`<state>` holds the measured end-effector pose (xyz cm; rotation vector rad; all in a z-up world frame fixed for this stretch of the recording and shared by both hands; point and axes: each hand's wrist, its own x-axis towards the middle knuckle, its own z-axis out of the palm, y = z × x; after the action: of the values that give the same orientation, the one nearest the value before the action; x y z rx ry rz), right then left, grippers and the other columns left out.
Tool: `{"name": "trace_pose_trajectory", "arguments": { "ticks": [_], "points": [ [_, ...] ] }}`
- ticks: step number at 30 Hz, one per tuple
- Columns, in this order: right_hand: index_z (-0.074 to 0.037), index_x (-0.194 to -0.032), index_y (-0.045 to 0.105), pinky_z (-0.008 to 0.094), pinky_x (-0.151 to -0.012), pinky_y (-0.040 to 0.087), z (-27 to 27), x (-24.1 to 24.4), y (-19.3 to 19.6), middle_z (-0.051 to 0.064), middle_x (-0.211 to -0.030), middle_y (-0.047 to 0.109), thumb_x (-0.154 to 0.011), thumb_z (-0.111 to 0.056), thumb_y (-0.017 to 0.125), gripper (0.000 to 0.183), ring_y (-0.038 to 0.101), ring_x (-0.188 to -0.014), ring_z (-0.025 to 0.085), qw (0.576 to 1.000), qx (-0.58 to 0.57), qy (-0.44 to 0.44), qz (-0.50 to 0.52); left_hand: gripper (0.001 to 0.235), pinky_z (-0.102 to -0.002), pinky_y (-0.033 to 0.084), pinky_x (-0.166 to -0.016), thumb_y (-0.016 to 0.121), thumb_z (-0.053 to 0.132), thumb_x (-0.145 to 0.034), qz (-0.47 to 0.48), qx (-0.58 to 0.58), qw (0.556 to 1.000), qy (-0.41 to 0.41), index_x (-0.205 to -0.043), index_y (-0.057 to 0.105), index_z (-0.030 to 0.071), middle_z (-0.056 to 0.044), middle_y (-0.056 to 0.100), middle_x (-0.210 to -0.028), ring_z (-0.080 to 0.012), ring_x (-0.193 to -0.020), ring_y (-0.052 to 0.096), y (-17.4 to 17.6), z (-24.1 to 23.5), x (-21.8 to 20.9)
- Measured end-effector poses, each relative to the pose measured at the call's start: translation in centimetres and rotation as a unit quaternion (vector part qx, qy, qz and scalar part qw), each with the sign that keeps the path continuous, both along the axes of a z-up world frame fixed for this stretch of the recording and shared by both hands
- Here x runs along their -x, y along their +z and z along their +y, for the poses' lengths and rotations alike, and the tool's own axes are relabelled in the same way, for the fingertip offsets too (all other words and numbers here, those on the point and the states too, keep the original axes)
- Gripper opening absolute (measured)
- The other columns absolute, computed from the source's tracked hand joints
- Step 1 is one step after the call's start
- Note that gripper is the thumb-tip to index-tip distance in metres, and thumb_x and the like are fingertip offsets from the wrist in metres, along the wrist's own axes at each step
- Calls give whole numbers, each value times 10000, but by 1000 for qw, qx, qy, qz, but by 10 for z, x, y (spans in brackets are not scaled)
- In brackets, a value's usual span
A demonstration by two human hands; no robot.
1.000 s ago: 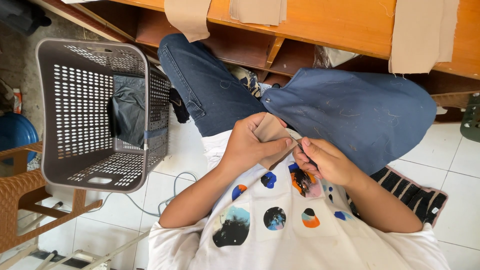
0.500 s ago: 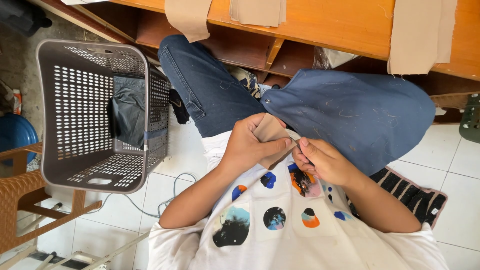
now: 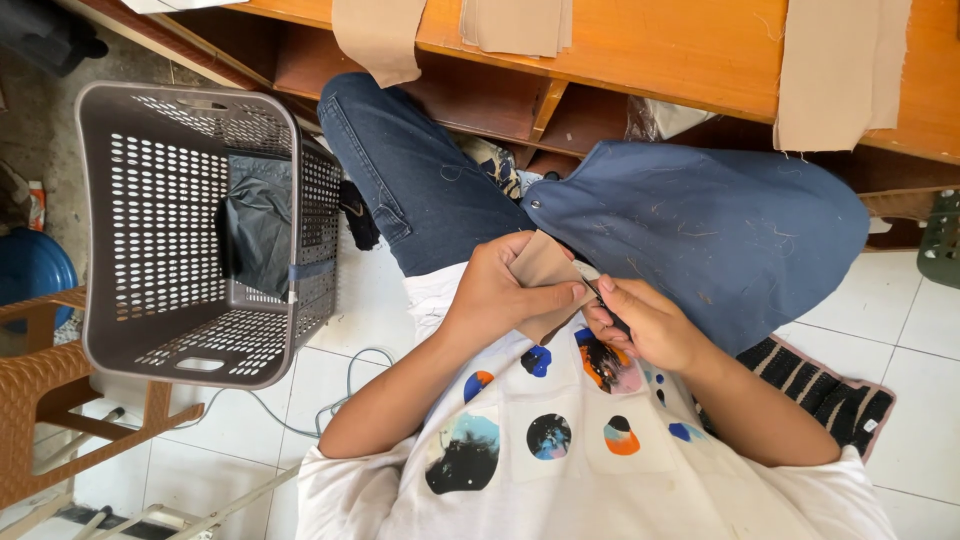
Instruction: The person sits on the floor and uses small scissors to trim the edges of rectangular beige fabric pieces. They handle the fabric with both hands, snip along the edges, and place the trimmed pieces onto a wooden table.
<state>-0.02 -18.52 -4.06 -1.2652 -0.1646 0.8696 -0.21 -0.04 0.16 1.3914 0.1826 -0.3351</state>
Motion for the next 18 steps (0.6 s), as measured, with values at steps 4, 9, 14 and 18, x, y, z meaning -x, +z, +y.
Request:
{"name": "trace_pose_trajectory", "arguments": {
  "ticks": [4,9,14,18],
  "points": [
    [-51,-573,416,192,-260,341,3,-1,5,28,-380,337,-953,-298,246,484,367,-219,114,1000,-4,-2,6,272,-285,482,-611,747,44,-579,5,8,1000,-5,-819,621,29,-144,636,-677,-186,-628,598,-3,-2,1],
    [-61,-576,409,187,-265,339,4,-1,7,19,-383,320,-955,-304,227,485,358,-223,106,1000,7,-13,-6,264,-288,487,-592,752,43,-583,2,5,1000,-2,-812,621,28,-148,637,-674,-195,-617,606,-7,-3,1],
    [-63,-572,407,191,-253,344,1,0,0,18,-374,319,-954,-312,214,496,350,-214,111,1000,11,-11,-20,261,-283,488,-586,749,43,-589,6,5,1000,7,-812,614,25,-142,636,-675,-187,-613,605,-14,-6,2],
    [-65,-573,403,189,-253,342,2,0,0,14,-377,318,-955,-316,222,491,349,-217,106,1000,11,-15,-19,249,-274,495,-573,751,50,-591,8,9,1000,12,-796,611,22,-138,635,-664,-178,-603,606,-12,-7,2]
  ]
}}
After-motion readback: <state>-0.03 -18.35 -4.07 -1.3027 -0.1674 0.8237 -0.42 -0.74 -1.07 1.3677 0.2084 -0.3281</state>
